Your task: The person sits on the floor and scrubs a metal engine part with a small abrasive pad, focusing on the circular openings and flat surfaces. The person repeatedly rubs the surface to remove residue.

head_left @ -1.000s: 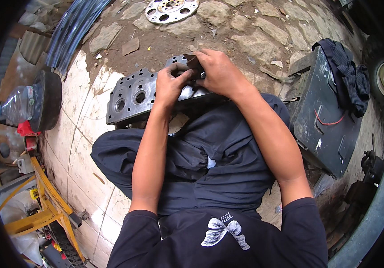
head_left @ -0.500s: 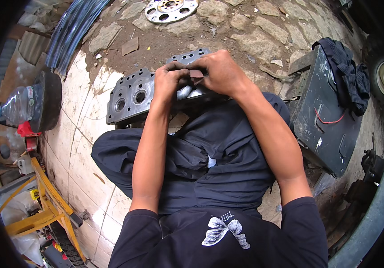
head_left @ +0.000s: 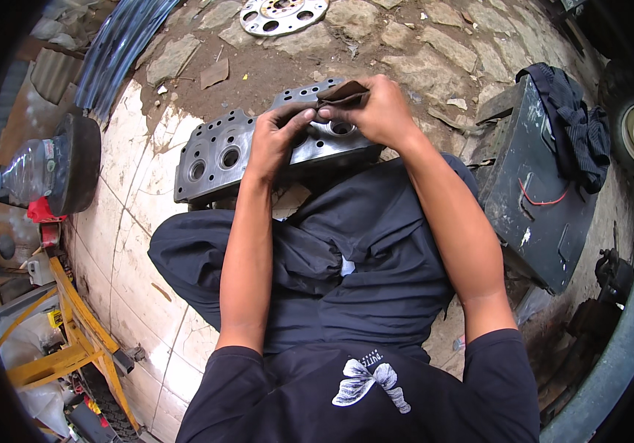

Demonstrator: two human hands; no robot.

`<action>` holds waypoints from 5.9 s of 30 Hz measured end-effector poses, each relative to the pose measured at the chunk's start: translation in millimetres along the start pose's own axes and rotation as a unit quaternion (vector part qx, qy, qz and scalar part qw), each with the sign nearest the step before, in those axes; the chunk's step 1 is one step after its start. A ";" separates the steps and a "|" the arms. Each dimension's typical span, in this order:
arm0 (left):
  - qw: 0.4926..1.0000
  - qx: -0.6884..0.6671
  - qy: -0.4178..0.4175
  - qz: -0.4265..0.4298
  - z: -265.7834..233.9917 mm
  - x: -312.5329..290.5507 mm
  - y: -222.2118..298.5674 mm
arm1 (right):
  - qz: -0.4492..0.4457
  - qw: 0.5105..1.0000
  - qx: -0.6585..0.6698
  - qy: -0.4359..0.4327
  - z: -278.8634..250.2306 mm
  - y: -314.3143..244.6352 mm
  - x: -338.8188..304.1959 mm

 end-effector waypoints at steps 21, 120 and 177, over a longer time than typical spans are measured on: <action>0.987 0.080 0.121 0.066 -1.7 1.0 -6.5 | 0.253 0.898 0.359 -0.030 -8.2 33.7 1.9; 0.988 0.001 0.150 0.021 -5.1 1.7 -2.7 | 0.031 0.968 -0.232 0.087 13.8 21.7 -2.7; 0.980 0.125 0.125 0.090 -5.8 1.9 -6.9 | 0.001 0.978 -0.211 -0.006 -7.4 17.2 6.1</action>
Point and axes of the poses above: each hand's wrist, its own x-axis towards the middle knuckle, its own z-axis out of the palm, y = z × x, the point moved 3 cm from there along x, towards the middle knuckle, and after that the axes turned 5 degrees about -x, right-handed, at the moved point
